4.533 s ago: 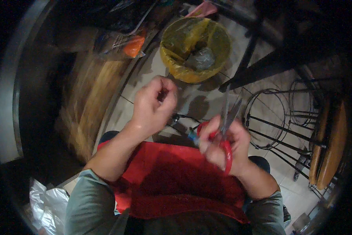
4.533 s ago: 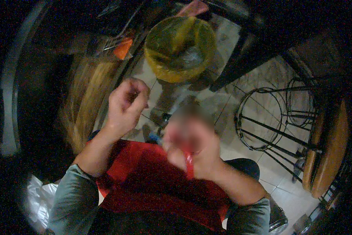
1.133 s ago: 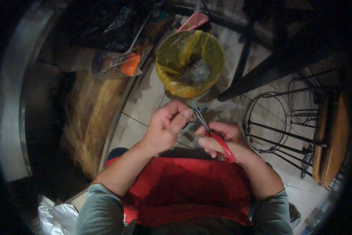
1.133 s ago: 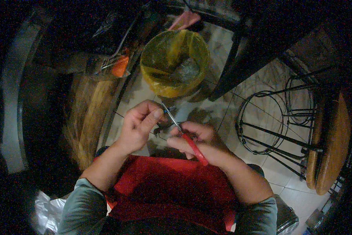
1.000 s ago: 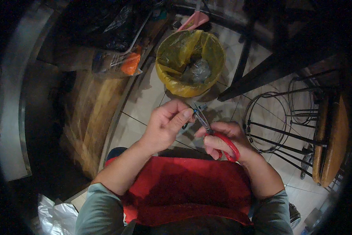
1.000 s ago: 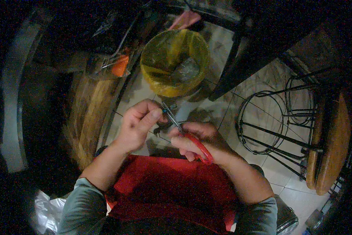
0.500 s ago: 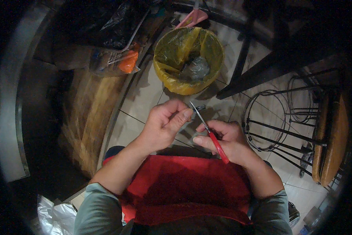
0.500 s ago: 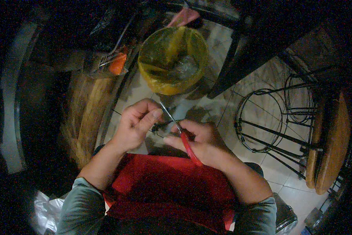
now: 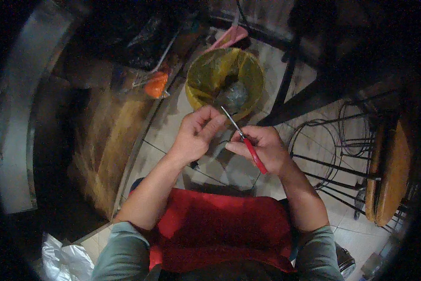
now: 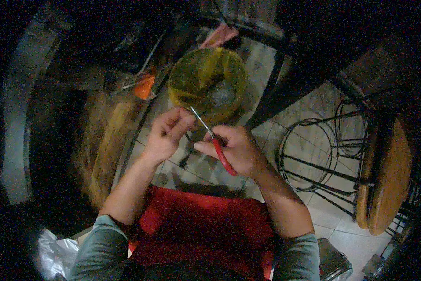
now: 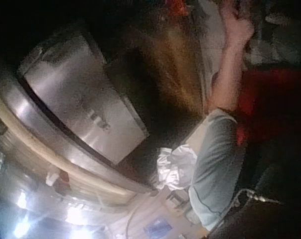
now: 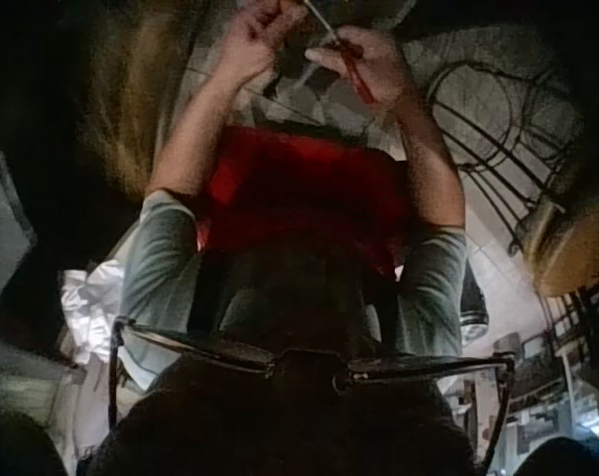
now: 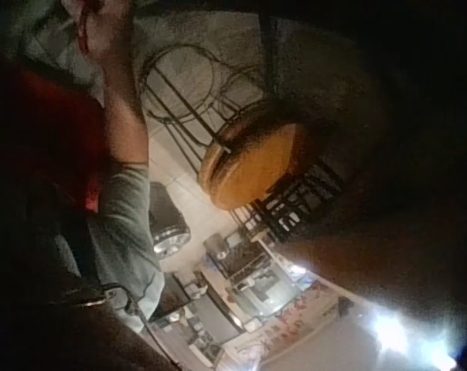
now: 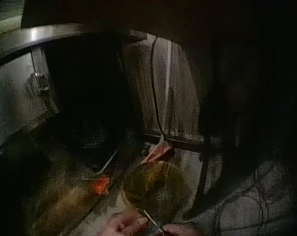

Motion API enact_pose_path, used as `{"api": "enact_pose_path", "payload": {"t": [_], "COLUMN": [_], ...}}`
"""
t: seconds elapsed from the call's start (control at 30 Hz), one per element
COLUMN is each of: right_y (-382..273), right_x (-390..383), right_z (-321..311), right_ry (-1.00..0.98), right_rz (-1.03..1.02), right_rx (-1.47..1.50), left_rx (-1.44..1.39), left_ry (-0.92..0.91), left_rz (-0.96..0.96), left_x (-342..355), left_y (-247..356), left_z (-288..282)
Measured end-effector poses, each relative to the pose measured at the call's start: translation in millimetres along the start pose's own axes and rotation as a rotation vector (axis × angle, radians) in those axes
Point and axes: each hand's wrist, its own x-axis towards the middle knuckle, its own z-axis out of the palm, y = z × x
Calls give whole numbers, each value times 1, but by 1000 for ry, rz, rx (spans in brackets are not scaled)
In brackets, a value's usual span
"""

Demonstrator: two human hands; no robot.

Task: The person sits on the floor and uses scissors to strip the insulation from electrical wires. They then use a lighter to heat the exposed wire ends, likely to melt the insulation or prepare the wires for connection.

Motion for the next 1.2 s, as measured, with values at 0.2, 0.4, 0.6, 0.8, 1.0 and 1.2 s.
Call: {"api": "enact_pose_path", "payload": {"t": [0.2,0.4,0.6,0.8,1.0,1.2], "right_y": [18,31,37,27,49,38], "right_x": [27,36,40,30,32,24], "right_z": [12,20,14,15,21,12], "right_ry": [42,99,238,359,497,373], "right_rz": [32,52,25,-233,-358,-117], "right_rx": [239,307,343,413,38,736], "left_rx": [-138,-97,-598,-203,18,-89], "left_ry": [64,-17,-38,-107,-82,-35], "left_rz": [4,-50,-163,-97,34,2], "left_x": [17,20,19,10,1,-5], "left_y": [-22,-28,-23,-12,-11,-4], "left_z": [-11,-13,-18,-11,5,9]}}
